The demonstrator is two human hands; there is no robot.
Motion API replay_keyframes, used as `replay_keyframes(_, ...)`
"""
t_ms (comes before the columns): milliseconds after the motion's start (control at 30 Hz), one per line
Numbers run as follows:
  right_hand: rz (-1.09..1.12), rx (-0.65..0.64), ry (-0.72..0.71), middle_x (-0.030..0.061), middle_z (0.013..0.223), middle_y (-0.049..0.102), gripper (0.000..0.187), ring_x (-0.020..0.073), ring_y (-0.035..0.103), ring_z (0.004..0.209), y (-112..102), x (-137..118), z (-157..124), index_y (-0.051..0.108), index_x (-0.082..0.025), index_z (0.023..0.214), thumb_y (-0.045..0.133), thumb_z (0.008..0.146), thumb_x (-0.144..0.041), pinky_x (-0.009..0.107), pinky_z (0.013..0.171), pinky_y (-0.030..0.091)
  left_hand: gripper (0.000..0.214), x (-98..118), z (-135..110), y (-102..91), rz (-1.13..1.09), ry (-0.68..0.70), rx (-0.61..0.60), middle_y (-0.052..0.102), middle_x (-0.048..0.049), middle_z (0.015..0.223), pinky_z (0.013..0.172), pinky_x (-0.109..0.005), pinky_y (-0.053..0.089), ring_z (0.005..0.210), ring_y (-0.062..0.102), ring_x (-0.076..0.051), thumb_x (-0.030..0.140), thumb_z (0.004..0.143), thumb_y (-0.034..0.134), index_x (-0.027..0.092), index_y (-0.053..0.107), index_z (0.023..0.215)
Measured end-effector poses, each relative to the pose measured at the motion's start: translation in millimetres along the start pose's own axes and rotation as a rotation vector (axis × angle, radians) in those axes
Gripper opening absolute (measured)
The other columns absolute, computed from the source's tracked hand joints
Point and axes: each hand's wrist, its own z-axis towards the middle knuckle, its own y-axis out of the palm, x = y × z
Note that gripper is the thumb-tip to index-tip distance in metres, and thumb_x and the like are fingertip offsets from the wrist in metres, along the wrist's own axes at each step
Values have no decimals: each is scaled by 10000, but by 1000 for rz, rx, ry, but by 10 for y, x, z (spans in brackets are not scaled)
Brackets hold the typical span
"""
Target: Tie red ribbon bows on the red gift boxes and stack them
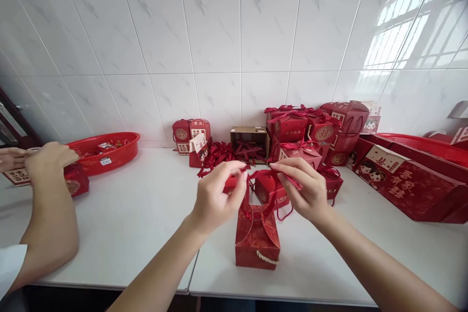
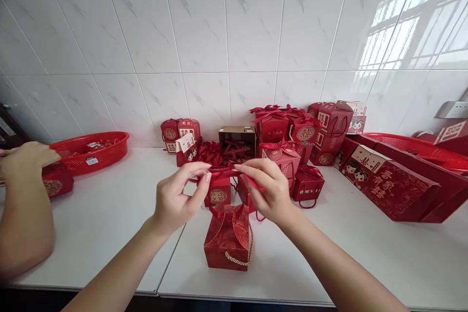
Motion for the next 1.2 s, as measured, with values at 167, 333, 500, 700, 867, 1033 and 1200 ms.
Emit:
replay_keyframes(167,-150,38,296,45,803,635,158,157,594,720,-332,-56,-510,632,-191,930,513,878,-100,271,632,468,96,-255,-337,-333,326,-74,86,385,83,585,595,-171,415,521,428,-63,137,801,611,199,588,871)
replay_keyframes(333,-382,-50,549,25,695,618,143,159,578,604,-734,20,-1276,595,-200,793,512,891,-262,262,541,445,79,-604,-949,-753,525,-267,-103,354,79,597,582,-149,399,507,397,-61,172,821,524,201,577,872)
replay_keyframes(500,-459,-152,775,35,717,662,226,180,590,575,-844,138,-1704,616,-223,803,511,873,-411,269,477,468,148,-754,-1240,-849,558,-425,-312,322,78,532,487,-163,374,442,383,-84,177,776,440,221,580,790)
replay_keyframes(700,-479,-160,805,105,1033,639,242,280,621,893,-723,154,-1504,586,-232,1049,486,871,-362,357,584,528,137,-539,-1004,-600,725,-398,-233,579,-19,699,756,-372,383,776,543,-235,160,730,514,237,620,770)
replay_keyframes(867,-272,-144,621,136,1222,535,267,310,531,1141,-447,-129,-1208,566,-230,1124,531,874,-318,484,910,471,72,-343,-840,-194,138,-575,-282,605,-28,838,814,-338,436,849,567,-204,269,845,501,223,549,818)
replay_keyframes(1033,4,-321,665,123,1309,493,314,274,524,1191,-3,-367,-1083,556,-261,1191,547,884,-324,423,941,496,151,-225,-805,101,-218,-747,-430,573,-29,887,805,-301,473,878,572,-185,360,870,516,214,520,832)
replay_keyframes(1200,196,-336,866,86,1204,584,370,242,587,1084,204,-349,-1085,490,-259,1216,564,874,-376,423,923,507,130,-195,-859,149,-246,-734,-496,542,-18,923,813,-294,468,892,557,-174,304,827,568,226,490,896)
